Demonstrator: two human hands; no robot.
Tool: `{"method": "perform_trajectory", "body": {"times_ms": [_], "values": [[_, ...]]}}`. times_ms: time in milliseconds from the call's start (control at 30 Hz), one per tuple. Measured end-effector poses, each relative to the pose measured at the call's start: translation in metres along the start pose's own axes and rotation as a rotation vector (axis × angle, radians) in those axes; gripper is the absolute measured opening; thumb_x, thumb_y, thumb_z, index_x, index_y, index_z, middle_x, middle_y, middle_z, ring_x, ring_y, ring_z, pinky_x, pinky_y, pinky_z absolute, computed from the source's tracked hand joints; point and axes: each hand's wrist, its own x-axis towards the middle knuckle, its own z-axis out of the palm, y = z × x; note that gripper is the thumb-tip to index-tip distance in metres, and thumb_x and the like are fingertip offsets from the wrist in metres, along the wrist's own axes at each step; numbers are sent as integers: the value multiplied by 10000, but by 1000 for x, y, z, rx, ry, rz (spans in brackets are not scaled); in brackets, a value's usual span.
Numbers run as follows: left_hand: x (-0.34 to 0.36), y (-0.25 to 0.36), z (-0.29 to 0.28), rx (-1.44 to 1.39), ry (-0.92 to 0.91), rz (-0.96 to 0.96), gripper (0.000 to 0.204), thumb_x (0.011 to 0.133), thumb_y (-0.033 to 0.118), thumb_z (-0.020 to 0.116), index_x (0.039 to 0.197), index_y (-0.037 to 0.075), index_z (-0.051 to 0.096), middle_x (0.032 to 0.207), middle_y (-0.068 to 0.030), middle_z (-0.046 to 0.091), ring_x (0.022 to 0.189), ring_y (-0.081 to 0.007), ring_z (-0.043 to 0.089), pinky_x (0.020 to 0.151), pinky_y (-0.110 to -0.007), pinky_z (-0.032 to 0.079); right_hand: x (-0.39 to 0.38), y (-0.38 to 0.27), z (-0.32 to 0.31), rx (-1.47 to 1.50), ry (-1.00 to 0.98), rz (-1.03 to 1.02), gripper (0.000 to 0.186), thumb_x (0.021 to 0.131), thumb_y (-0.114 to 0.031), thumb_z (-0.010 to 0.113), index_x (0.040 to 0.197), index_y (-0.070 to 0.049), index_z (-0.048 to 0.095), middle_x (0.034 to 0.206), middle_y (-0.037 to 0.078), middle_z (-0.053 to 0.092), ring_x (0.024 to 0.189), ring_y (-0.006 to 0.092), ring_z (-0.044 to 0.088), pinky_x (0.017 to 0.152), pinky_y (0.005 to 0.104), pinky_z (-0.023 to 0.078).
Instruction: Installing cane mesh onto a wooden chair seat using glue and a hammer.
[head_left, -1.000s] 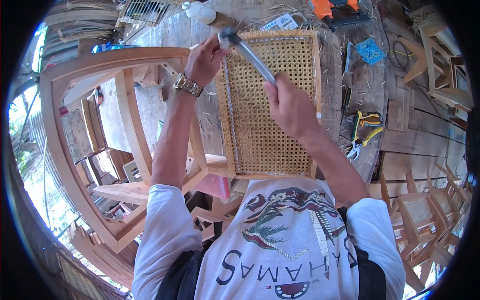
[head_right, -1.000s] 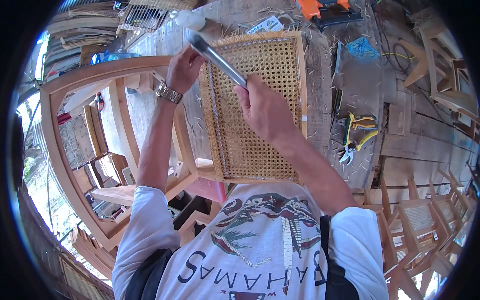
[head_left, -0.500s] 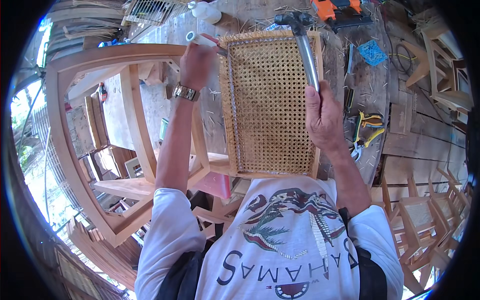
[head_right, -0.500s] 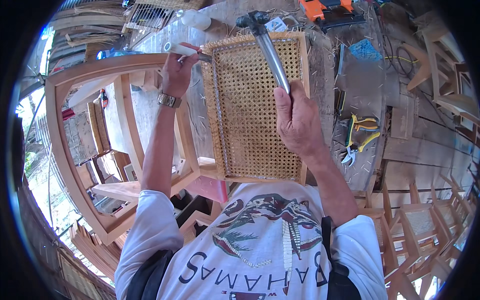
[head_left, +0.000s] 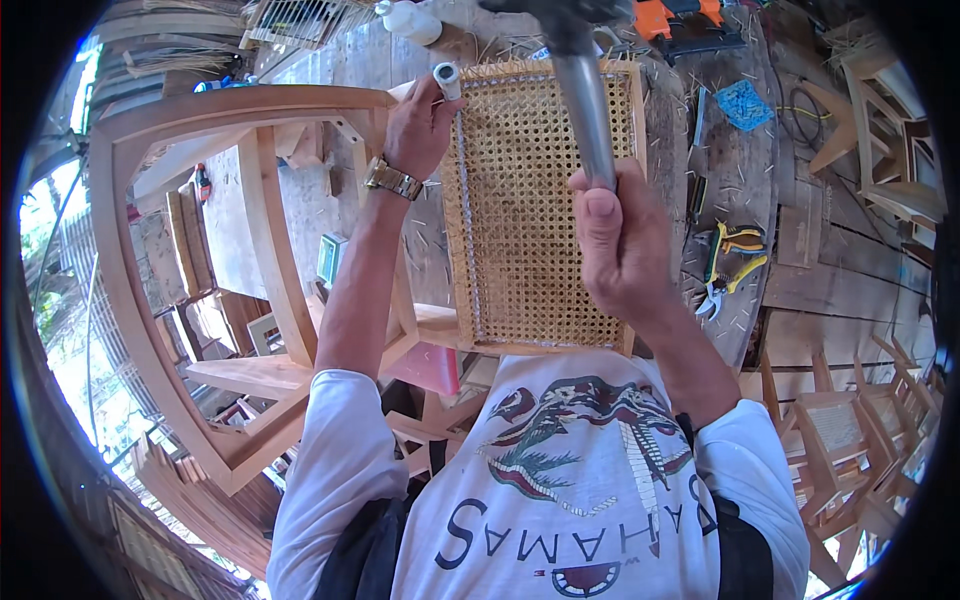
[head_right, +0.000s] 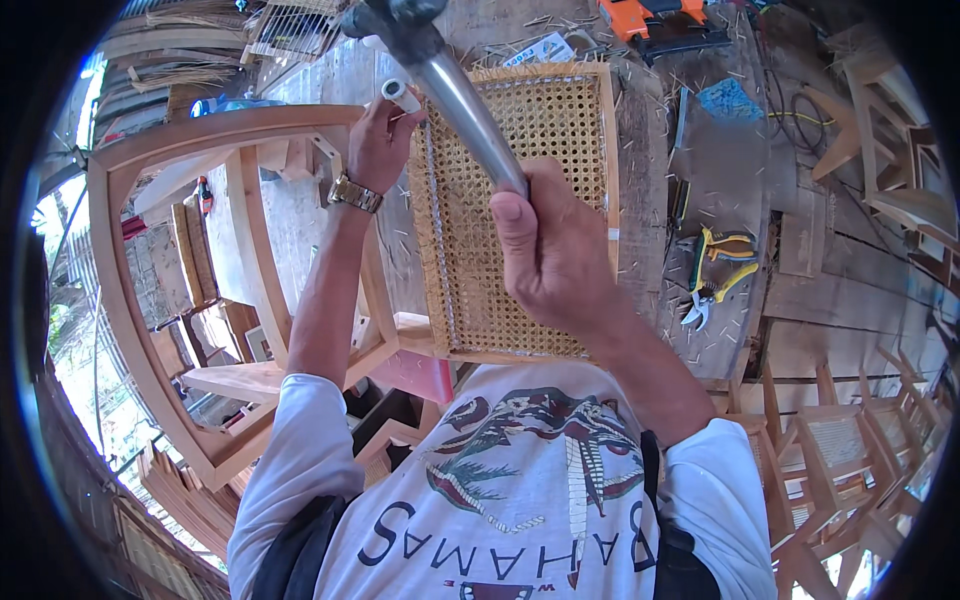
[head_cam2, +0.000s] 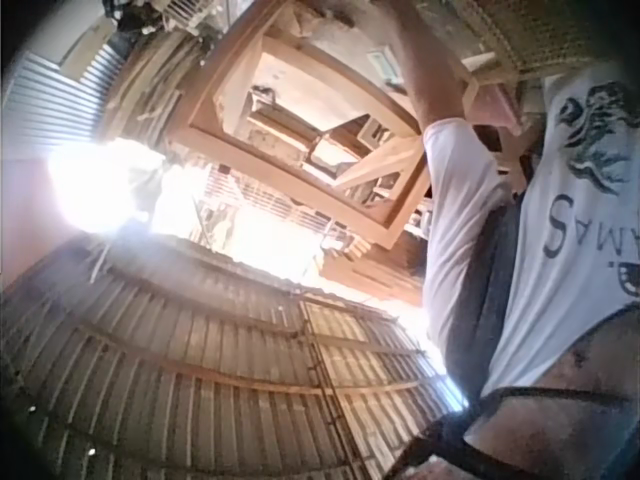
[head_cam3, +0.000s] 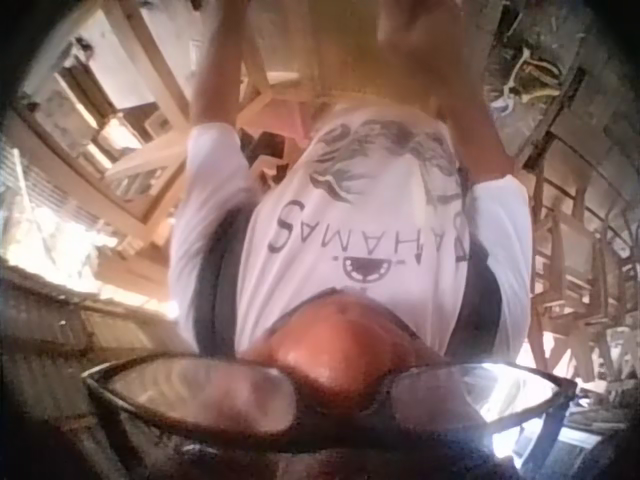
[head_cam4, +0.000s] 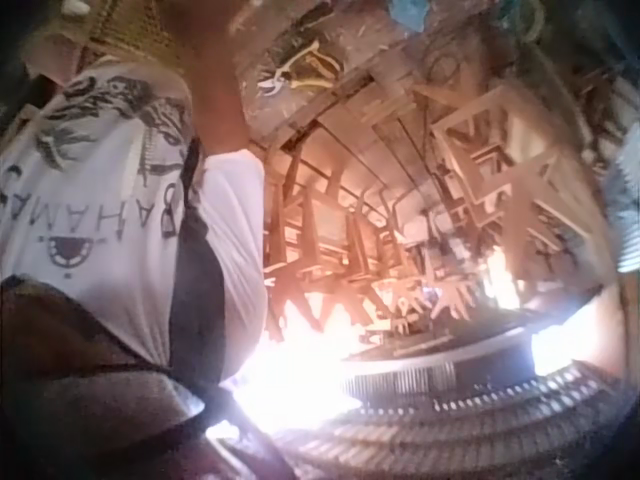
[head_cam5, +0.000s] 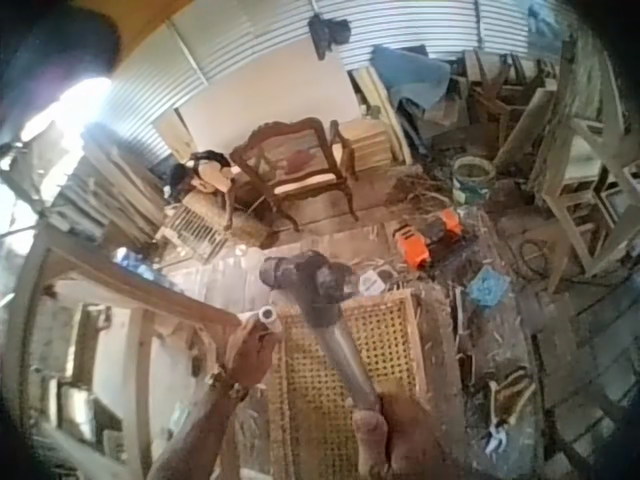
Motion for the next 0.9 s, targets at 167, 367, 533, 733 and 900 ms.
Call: {"method": "perform_trajectory", "body": {"times_ms": [167, 367, 533, 733, 900], "values": [[0, 0, -10, 50, -36, -13, 249, 889, 116, 690, 1109, 81, 580, 815, -113, 694, 761, -298, 689, 643, -385, 523, 27, 48, 19, -424, -219, 172, 246, 1040, -272, 488, 957, -41, 485, 575, 108, 520, 488, 296, 577, 456, 413, 434], [5, 4, -6, 22, -19, 4, 201, 881, 132, 703, 1034, 76, 584, 781, -113, 677, 702, -310, 666, 599, -388, 504, 13, 22, 25, -223, 23, -127, 241, 1032, -266, 502, 937, -47, 473, 589, 138, 516, 499, 335, 571, 460, 433, 448], [1, 7, -8, 41, -26, 40, 228, 884, 138, 702, 1075, 77, 593, 756, -97, 652, 696, -279, 667, 615, -367, 507, 25, 13, 13, -369, -109, 17, 269, 1035, -279, 501, 926, -34, 487, 592, 165, 525, 519, 352, 577, 487, 442, 435], [-2, 5, -8, 5, -58, -45, 230, 877, 137, 709, 1077, 78, 613, 812, -103, 695, 708, -239, 684, 632, -344, 516, 27, 40, 18, -498, -119, 48, 315, 1041, -322, 473, 931, -27, 481, 599, 162, 567, 534, 372, 597, 488, 479, 435], [-19, -6, -9, -157, 221, -51, 189, 917, 118, 672, 1097, 97, 620, 895, -52, 725, 786, -170, 692, 679, -298, 527, 11, 22, -14, -272, -92, 98, 325, 1051, -341, 440, 940, -38, 478, 558, 132, 532, 480, 321, 585, 466, 457, 431]]}}
